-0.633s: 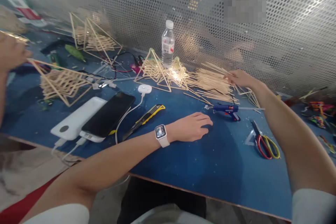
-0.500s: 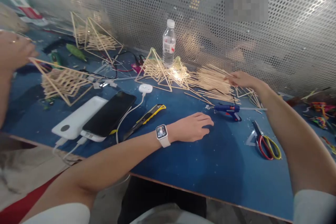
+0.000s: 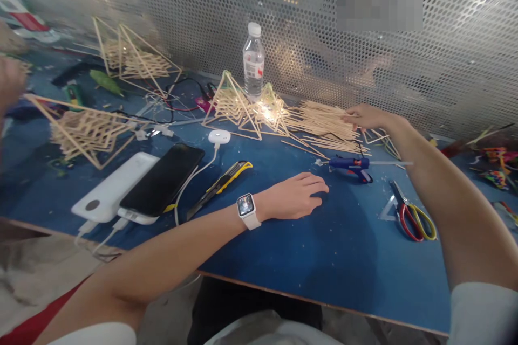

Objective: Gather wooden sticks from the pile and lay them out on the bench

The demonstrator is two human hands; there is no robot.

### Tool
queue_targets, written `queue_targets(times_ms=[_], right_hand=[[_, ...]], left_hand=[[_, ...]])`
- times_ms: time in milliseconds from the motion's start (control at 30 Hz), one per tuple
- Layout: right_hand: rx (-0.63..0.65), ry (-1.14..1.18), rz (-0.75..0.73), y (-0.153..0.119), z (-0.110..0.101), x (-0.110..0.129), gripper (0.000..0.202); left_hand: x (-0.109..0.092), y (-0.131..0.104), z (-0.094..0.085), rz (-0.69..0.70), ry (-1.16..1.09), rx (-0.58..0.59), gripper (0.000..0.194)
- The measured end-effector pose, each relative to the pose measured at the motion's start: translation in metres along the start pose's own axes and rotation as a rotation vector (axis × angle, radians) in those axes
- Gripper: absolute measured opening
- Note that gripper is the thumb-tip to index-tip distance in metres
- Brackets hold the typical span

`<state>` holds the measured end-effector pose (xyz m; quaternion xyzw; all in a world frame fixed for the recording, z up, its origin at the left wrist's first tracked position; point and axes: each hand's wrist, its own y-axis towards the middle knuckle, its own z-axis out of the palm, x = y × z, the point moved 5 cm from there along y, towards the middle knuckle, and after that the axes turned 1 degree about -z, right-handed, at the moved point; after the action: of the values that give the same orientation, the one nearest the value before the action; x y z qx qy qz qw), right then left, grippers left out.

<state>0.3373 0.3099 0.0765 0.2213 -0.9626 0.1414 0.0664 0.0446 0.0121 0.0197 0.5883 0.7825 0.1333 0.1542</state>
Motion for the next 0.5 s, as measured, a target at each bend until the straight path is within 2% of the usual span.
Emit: queue_targets(times_ms=[100, 200, 400, 500], right_hand=[[0.071, -0.013, 0.01, 0.0, 0.002, -0.003, 0.076], [0.066, -0.037, -0.016, 0.004, 0.006, -0.002, 0.07], [-0.084, -0.098, -0.006, 0.023, 0.02, -0.005, 0.058], [-0.115, -0.115, -0.008, 0.031, 0.029, -0.008, 0.057]], left_hand=[[0.0, 0.0, -0.001, 0.003, 0.001, -0.009, 0.019], [-0.001, 0.001, -0.003, 0.007, -0.007, -0.013, 0.017], [-0.001, 0.001, -0.003, 0.007, -0.002, -0.007, 0.019], [-0.001, 0.001, -0.002, 0.001, -0.001, 0.006, 0.021]])
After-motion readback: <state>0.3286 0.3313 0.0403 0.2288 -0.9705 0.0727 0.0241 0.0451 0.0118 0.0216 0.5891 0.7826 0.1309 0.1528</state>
